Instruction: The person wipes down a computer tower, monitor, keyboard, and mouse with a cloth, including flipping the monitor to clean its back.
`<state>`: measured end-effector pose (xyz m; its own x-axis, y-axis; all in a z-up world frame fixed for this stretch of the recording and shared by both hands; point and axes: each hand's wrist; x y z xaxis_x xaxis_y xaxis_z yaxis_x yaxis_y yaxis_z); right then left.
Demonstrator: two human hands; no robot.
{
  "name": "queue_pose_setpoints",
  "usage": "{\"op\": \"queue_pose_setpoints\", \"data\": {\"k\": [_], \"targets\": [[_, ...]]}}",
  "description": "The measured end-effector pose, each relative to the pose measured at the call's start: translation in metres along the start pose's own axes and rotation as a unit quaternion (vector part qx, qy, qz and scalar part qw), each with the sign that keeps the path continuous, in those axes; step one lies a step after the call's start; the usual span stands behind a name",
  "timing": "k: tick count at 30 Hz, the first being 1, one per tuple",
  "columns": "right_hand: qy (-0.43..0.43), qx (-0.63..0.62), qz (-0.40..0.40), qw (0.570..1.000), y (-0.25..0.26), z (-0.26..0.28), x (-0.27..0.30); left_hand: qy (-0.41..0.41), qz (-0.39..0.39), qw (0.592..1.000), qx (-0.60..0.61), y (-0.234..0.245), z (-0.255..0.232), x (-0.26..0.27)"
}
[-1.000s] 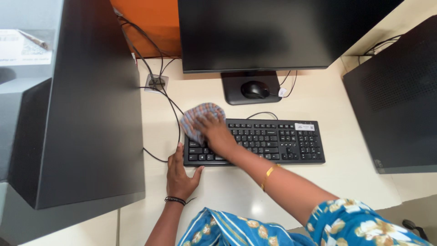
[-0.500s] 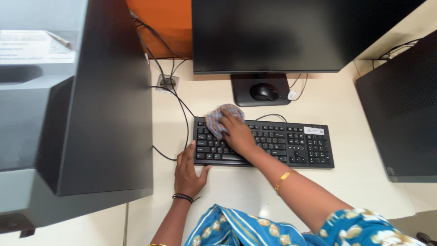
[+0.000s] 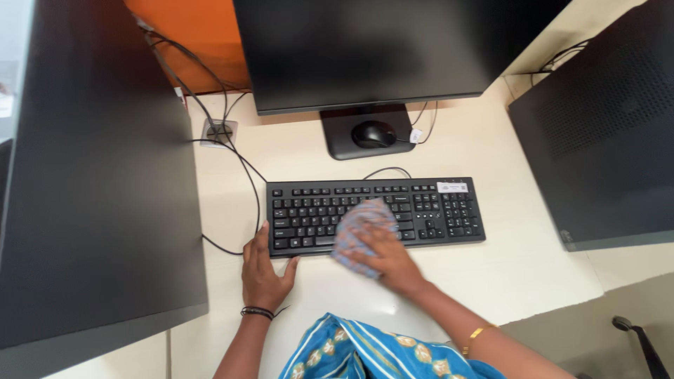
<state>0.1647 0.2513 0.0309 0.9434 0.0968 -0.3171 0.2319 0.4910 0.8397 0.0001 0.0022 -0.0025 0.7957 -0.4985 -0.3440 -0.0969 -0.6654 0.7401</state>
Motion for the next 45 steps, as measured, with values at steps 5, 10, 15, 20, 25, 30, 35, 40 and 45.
{"op": "queue_pose_setpoints", "data": {"k": [5, 10, 15, 20, 25, 30, 35, 40, 45], "targets": [[-0.158, 0.044, 0.053, 0.985, 0.029, -0.018, 0.037, 0.196, 0.004, 0.971, 0.138, -0.014, -0.002, -0.016], [-0.197, 0.030, 0.006, 0.980, 0.025, -0.008, 0.035, 0.394, 0.163, 0.807, 0.408, -0.014, 0.024, -0.067], [-0.199, -0.014, -0.134, 0.971, 0.030, -0.004, 0.026, 0.342, 0.154, 0.854, 0.361, 0.002, -0.003, -0.069], [-0.178, -0.017, -0.159, 0.971, 0.044, -0.007, -0.043, 0.342, 0.127, 0.873, 0.324, 0.012, -0.050, -0.076], [0.009, -0.050, -0.127, 0.991, 0.063, 0.037, -0.128, 0.220, 0.035, 0.936, 0.272, 0.032, -0.077, -0.069], [-0.094, -0.213, -0.130, 0.964, 0.082, 0.074, -0.196, 0.109, 0.002, 0.944, 0.312, 0.073, -0.086, -0.062], [0.142, -0.068, -0.154, 0.975, 0.074, 0.125, -0.205, 0.077, -0.002, 0.940, 0.332, 0.082, -0.079, -0.066], [0.126, -0.076, -0.181, 0.972, 0.090, 0.108, -0.184, 0.114, 0.031, 0.936, 0.331, 0.090, -0.080, -0.055], [-0.050, -0.135, -0.202, 0.969, 0.101, 0.092, -0.175, 0.105, 0.039, 0.925, 0.364, 0.098, -0.086, -0.057]]}}
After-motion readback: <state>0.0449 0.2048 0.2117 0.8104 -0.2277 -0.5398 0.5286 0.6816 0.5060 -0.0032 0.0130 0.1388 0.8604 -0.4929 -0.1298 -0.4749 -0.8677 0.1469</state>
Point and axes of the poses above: each hand's wrist, its own x-axis away from the middle knuckle, its own y-axis out of the back of the hand, z = x × y, and after that the axes turned 9 degrees about -x, right-handed
